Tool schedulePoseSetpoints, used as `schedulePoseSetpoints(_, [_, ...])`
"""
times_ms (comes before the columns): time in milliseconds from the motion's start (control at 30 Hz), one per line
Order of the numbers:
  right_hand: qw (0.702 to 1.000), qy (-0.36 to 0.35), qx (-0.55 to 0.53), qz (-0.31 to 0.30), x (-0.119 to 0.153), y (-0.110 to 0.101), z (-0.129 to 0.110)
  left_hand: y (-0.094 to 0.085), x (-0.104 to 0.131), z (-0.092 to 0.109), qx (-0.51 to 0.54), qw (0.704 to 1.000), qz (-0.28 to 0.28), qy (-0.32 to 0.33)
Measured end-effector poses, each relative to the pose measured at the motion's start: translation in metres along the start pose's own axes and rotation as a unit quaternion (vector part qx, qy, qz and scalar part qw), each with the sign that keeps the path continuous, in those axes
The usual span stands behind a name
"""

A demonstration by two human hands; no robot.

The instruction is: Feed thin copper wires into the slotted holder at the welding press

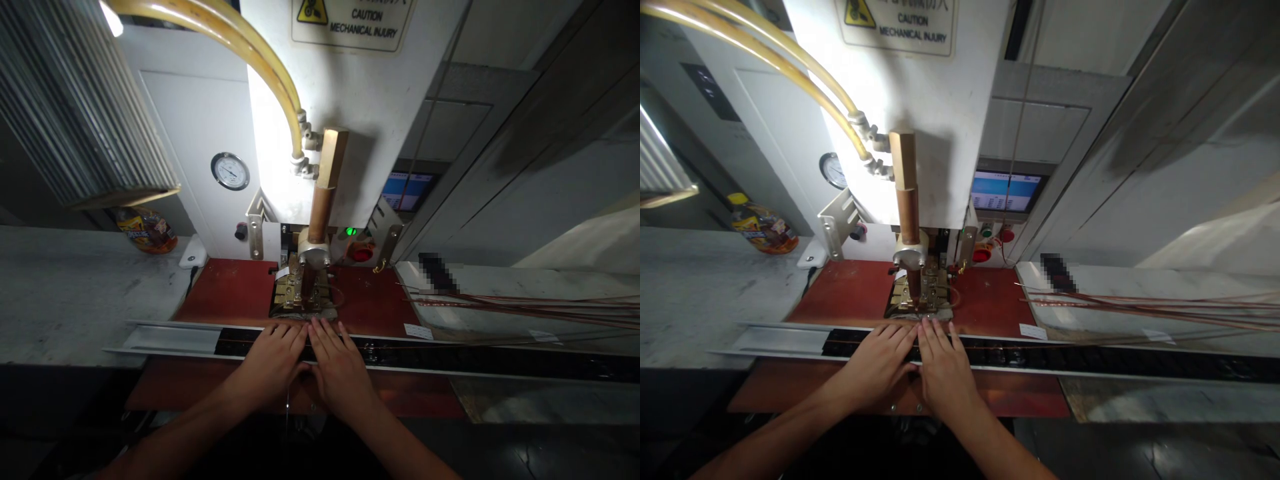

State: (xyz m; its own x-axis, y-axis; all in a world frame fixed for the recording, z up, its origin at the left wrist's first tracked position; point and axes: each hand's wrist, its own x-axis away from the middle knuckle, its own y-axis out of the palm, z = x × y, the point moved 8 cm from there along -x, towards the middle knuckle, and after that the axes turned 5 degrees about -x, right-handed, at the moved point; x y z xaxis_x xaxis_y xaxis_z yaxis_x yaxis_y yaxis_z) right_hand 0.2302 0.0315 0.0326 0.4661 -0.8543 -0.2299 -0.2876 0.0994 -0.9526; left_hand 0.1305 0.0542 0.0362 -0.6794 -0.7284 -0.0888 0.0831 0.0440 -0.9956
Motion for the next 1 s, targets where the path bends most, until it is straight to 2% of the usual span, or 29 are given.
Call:
schedulePoseSetpoints(267, [1.0, -0.02, -0.01, 0.007, 0.002, -0.005, 0.007, -0.007, 0.001, -0.001, 0.02, 1.0, 0.01, 0.003])
schedulePoseSetpoints(633, [0.999, 0.011, -0.026, 0.026, 0.012, -0.017, 0.031, -0.009, 0.003, -0.006, 0.017, 1.0, 0.002, 0.012])
schedulePoseSetpoints(867, [0.999, 0.003, -0.031, 0.039, 0.013, -0.021, 0.032, -0.013, 0.008, -0.013, 0.02, 1.0, 0.009, 0.01])
schedulePoseSetpoints(1000, [0.997, -0.025, -0.044, 0.059, 0.014, -0.023, 0.028, -0.017, 0.012, -0.018, 0.025, 1.0, 0.0, 0.005])
